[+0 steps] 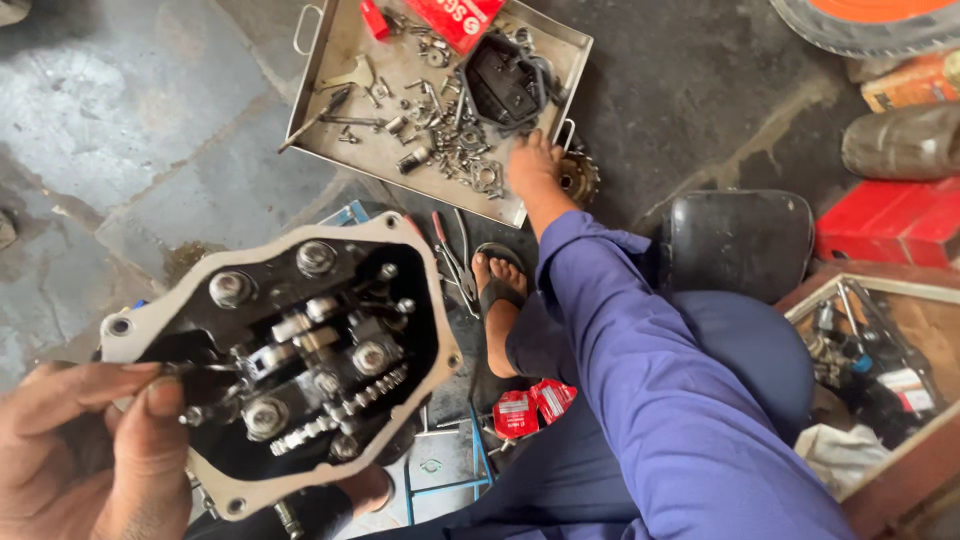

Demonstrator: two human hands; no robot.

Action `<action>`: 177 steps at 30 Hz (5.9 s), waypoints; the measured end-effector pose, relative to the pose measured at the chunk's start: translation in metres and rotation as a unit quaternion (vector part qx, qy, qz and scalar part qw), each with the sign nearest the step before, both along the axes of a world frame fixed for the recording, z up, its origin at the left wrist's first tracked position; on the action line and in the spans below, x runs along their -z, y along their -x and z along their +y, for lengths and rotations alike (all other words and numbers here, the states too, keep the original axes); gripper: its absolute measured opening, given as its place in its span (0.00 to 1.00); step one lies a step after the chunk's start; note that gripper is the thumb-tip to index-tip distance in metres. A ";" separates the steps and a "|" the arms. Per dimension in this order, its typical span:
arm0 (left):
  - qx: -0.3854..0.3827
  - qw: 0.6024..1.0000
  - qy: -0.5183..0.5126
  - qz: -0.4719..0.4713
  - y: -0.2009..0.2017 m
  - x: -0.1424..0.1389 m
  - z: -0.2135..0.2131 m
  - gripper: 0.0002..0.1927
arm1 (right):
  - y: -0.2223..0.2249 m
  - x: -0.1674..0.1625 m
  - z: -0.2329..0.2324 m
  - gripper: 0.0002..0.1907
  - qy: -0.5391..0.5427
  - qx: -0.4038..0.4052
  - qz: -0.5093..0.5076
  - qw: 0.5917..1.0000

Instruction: The person sits on the floor and works on a disassembled motorcycle engine. They open a small plastic packet with scissors, remove a small metal part, and install it into the engine casing. The person then picks up a bolt and appears to prepare to fasten it.

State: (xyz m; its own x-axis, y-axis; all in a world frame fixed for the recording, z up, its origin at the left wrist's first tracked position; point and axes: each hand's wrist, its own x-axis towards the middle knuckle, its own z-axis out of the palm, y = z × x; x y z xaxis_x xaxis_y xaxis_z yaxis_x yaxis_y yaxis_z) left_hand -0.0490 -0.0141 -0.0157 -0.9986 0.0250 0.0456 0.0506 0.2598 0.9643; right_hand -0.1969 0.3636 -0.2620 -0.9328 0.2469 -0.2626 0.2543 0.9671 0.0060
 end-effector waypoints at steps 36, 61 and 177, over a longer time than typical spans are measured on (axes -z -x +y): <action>0.034 0.989 0.061 0.129 0.030 -0.045 0.019 0.07 | -0.090 -0.340 -0.162 0.13 0.714 -0.276 0.194 0.613; 0.057 0.984 0.017 0.167 0.035 -0.043 0.014 0.08 | -0.091 -0.314 -0.157 0.08 0.579 -0.345 0.185 0.715; -0.014 0.971 0.063 0.230 0.017 -0.043 0.022 0.08 | -0.081 -0.335 -0.168 0.08 0.433 -0.431 0.280 0.741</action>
State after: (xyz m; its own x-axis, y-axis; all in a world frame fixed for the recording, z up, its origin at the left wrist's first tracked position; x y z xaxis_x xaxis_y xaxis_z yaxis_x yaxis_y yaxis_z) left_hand -0.0665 0.0076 0.0276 -0.8736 0.0319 0.4856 0.4594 0.3829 0.8015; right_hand -0.1154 0.1955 0.0730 -0.6685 -0.5385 0.5129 -0.7314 0.3511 -0.5846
